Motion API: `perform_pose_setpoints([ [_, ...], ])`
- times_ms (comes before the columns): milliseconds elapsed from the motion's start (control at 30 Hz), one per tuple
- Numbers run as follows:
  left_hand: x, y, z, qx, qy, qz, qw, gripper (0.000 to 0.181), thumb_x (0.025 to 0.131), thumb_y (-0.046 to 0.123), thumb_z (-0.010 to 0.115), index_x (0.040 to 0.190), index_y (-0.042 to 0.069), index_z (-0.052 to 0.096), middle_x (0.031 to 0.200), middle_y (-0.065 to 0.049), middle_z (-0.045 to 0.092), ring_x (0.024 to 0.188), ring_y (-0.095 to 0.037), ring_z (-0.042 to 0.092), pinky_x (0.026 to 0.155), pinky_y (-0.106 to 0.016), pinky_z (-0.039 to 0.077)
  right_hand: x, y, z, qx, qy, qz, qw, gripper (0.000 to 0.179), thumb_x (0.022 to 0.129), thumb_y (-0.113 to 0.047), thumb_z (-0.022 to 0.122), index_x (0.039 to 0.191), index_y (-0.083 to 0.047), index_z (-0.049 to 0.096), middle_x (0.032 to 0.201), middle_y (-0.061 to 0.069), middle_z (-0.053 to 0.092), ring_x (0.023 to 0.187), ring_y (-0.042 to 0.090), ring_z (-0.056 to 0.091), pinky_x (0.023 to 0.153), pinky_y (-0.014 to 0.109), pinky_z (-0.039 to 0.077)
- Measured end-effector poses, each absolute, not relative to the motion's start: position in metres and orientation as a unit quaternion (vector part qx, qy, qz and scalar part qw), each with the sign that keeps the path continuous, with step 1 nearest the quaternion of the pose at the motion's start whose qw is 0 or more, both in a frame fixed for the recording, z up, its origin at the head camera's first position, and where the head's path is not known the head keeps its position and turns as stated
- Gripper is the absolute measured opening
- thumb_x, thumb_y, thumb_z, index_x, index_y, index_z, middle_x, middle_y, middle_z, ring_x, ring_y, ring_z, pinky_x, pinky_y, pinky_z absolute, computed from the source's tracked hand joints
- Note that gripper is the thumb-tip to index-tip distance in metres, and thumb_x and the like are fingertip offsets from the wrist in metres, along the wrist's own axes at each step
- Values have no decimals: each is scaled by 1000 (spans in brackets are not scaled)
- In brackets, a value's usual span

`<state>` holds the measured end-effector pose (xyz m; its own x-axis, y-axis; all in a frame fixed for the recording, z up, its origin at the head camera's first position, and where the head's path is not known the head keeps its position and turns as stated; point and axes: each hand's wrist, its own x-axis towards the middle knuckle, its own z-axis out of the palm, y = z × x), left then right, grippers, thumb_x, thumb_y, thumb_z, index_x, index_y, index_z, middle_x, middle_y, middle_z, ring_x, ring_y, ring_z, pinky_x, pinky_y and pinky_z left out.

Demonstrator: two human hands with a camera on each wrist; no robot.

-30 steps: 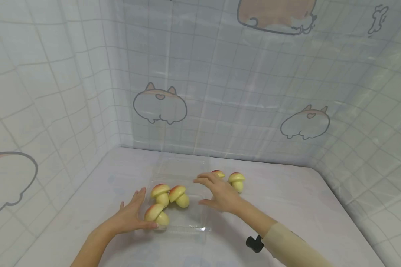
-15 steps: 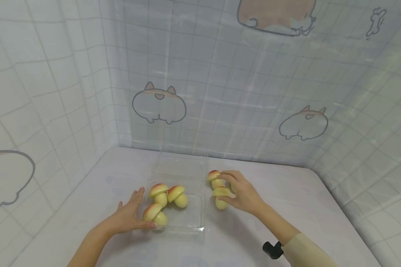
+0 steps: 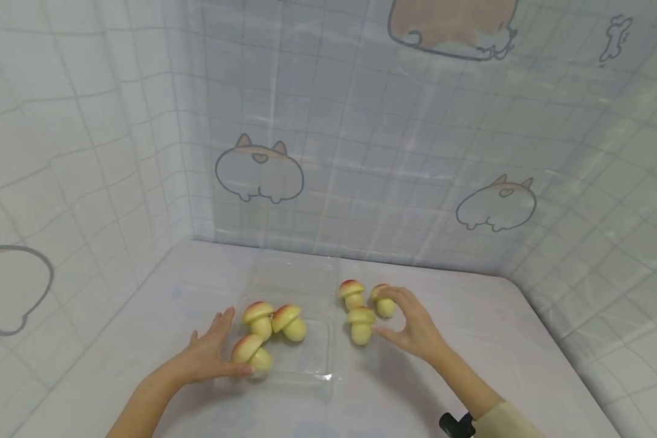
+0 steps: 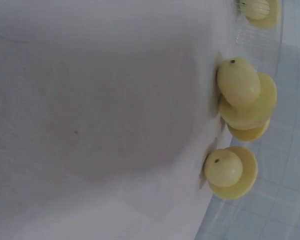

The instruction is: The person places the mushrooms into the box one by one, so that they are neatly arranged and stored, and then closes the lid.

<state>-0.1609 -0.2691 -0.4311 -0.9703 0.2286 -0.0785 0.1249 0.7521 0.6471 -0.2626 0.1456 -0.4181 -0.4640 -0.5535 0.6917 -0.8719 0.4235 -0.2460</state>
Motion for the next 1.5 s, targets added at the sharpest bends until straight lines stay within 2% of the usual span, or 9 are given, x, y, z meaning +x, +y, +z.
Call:
perform_pose_setpoints([
  [133, -160, -272, -432, 95, 934, 337, 76, 126, 71, 50, 80, 147, -14, 3, 151, -38, 7, 138, -54, 3, 96, -79, -1, -262, 145, -427, 429, -810, 311, 252, 75, 60, -19, 91, 126, -5, 56, 123, 5, 57, 116, 23, 52, 105, 27, 36],
  [233, -160, -274, -433, 92, 931, 346, 78, 126, 72, 49, 80, 147, -14, 2, 151, -38, 5, 138, -54, 2, 96, -79, -3, -261, 144, -433, 414, -825, 309, 230, 73, 64, -24, 90, 126, -6, 56, 125, 5, 57, 117, 24, 51, 105, 33, 37],
  [433, -160, -275, -433, 91, 924, 363, 85, 125, 72, 48, 80, 148, -12, 1, 152, -37, 3, 139, -53, -2, 96, -78, -7, -259, 141, -449, 411, -852, 249, 209, 65, 67, -25, 89, 123, -10, 60, 129, 8, 55, 118, 24, 49, 90, 42, 50],
  [567, -160, -274, -432, 96, 923, 364, 85, 125, 72, 47, 81, 148, -13, 1, 152, -37, 3, 139, -53, -2, 96, -78, -6, -258, 140, -460, 425, -854, 221, 204, 60, 70, -22, 87, 123, -10, 61, 130, 12, 55, 120, 27, 49, 86, 45, 53],
  [733, -161, -274, -430, 98, 924, 361, 83, 125, 72, 47, 81, 148, -13, 2, 152, -37, 3, 139, -54, -1, 96, -78, -6, -257, 138, -463, 428, -857, 207, 198, 64, 69, -21, 86, 126, -9, 58, 133, 12, 53, 121, 28, 49, 82, 44, 55],
  [967, -163, -274, -429, 98, 927, 355, 75, 125, 71, 48, 80, 148, -13, 3, 152, -36, 4, 139, -54, 0, 96, -78, -5, -261, 128, -456, 412, -882, 149, 171, 78, 68, -29, 87, 136, -13, 52, 139, 12, 49, 125, 29, 48, 84, 46, 54],
  [1100, -163, -273, -432, 99, 929, 348, 71, 124, 71, 48, 81, 148, -13, 4, 152, -37, 5, 138, -54, 1, 96, -78, -4, -267, 120, -454, 409, -892, 118, 151, 81, 69, -33, 87, 139, -15, 49, 138, 10, 48, 125, 26, 48, 80, 42, 56],
  [1333, -162, -270, -437, 96, 935, 337, 61, 125, 69, 50, 81, 147, -14, 6, 151, -38, 9, 138, -54, 5, 96, -79, -1, -272, 106, -455, 404, -890, 149, 152, 78, 64, -28, 90, 131, -13, 52, 134, 9, 51, 122, 25, 49, 84, 40, 54],
  [1500, -162, -270, -436, 97, 935, 335, 63, 126, 70, 51, 81, 148, -13, 6, 151, -37, 9, 139, -54, 4, 96, -79, 0, -273, 102, -457, 382, -897, 148, 168, 69, 62, -23, 90, 121, -15, 54, 126, 5, 53, 116, 23, 53, 78, 37, 55],
])
